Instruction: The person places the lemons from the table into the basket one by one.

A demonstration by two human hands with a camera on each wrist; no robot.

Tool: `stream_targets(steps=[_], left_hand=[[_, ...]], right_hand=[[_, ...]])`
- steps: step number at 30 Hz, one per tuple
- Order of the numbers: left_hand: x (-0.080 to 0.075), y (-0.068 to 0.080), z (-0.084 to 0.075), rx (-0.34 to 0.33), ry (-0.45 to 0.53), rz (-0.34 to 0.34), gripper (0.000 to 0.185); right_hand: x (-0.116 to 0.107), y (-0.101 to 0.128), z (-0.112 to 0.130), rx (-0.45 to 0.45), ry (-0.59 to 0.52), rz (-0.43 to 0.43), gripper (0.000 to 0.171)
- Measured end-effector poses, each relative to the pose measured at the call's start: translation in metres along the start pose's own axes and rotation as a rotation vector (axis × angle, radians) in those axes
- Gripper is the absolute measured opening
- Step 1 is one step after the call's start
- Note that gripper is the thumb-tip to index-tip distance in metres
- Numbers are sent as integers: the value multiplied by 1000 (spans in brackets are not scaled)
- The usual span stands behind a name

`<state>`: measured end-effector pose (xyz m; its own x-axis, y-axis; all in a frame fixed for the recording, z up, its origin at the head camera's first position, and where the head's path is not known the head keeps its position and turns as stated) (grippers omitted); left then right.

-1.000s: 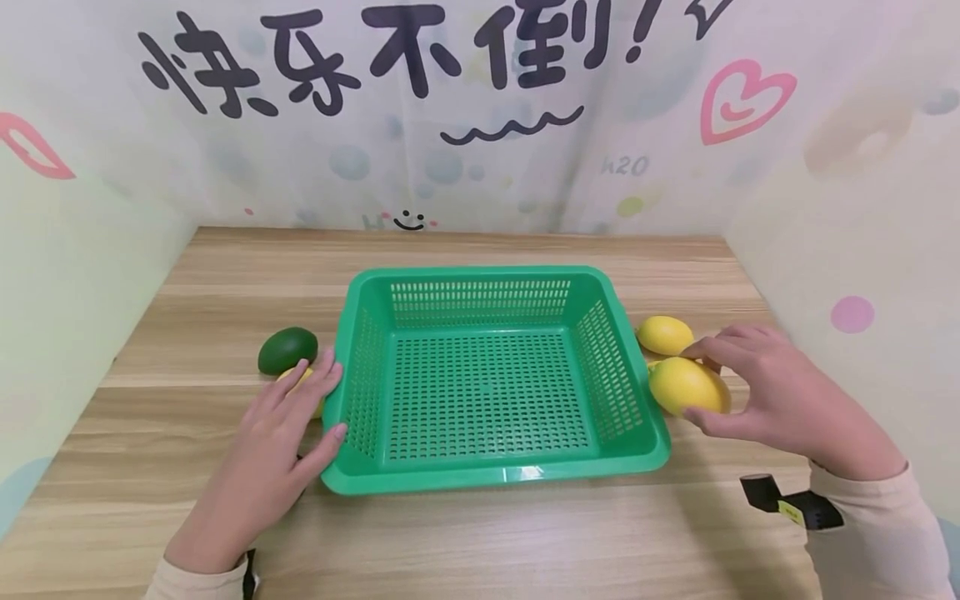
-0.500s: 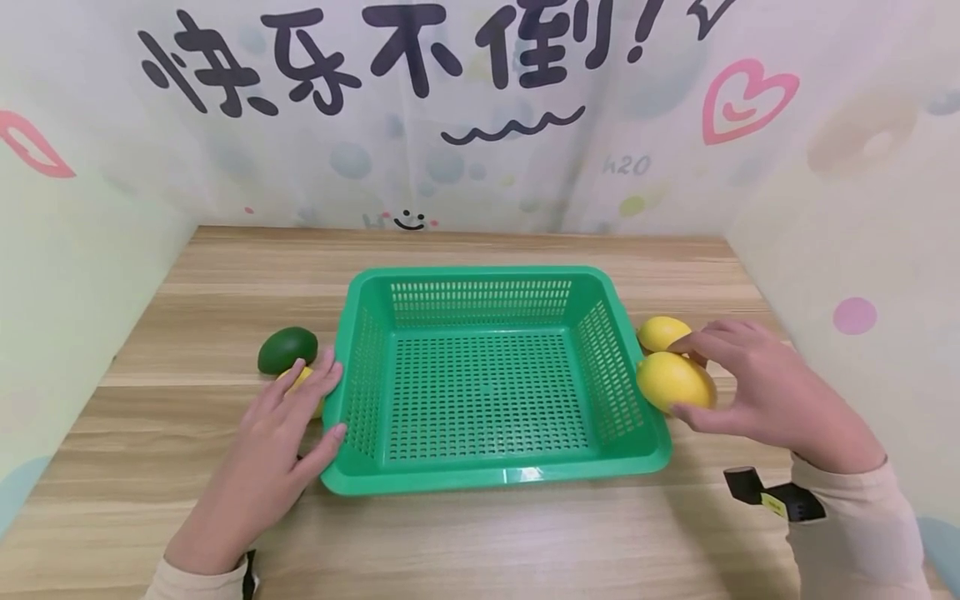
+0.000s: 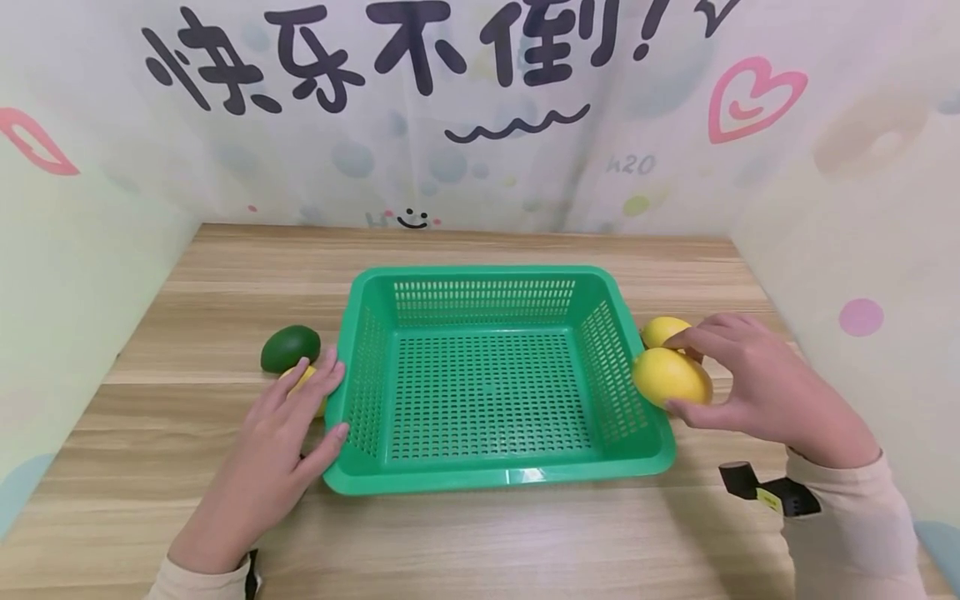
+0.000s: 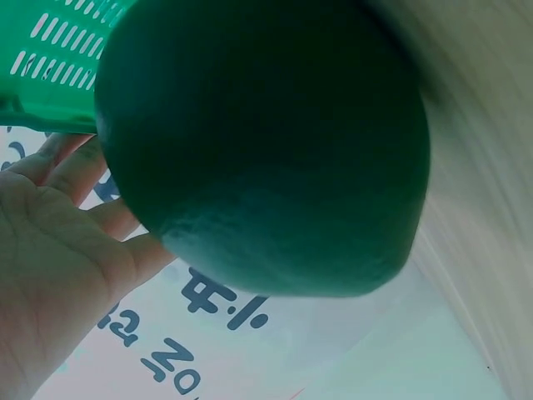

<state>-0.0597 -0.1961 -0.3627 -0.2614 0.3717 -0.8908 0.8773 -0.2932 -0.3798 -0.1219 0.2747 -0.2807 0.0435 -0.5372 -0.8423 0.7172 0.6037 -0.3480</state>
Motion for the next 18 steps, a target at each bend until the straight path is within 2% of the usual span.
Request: stream_targets(steps=[9,18], left_hand=[[0,1,0,-1,-2,-3,66],[-2,0,-2,-15,-26,11,66]], right_hand=[[0,-5,0,-13,-15,4,49],[-2,1,-4,14,13,-15,55]])
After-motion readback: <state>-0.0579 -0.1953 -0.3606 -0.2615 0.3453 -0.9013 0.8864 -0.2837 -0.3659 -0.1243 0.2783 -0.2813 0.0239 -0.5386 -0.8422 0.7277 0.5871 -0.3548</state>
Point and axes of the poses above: each hand's wrist, its own y-axis away from the middle knuckle, its own x-axis out of the palm, z = x × y, the point moved 3 cm from there along -y, towards the middle knuckle, and after that the axes turned 14 degrees about -y, right-handed, at the moved point
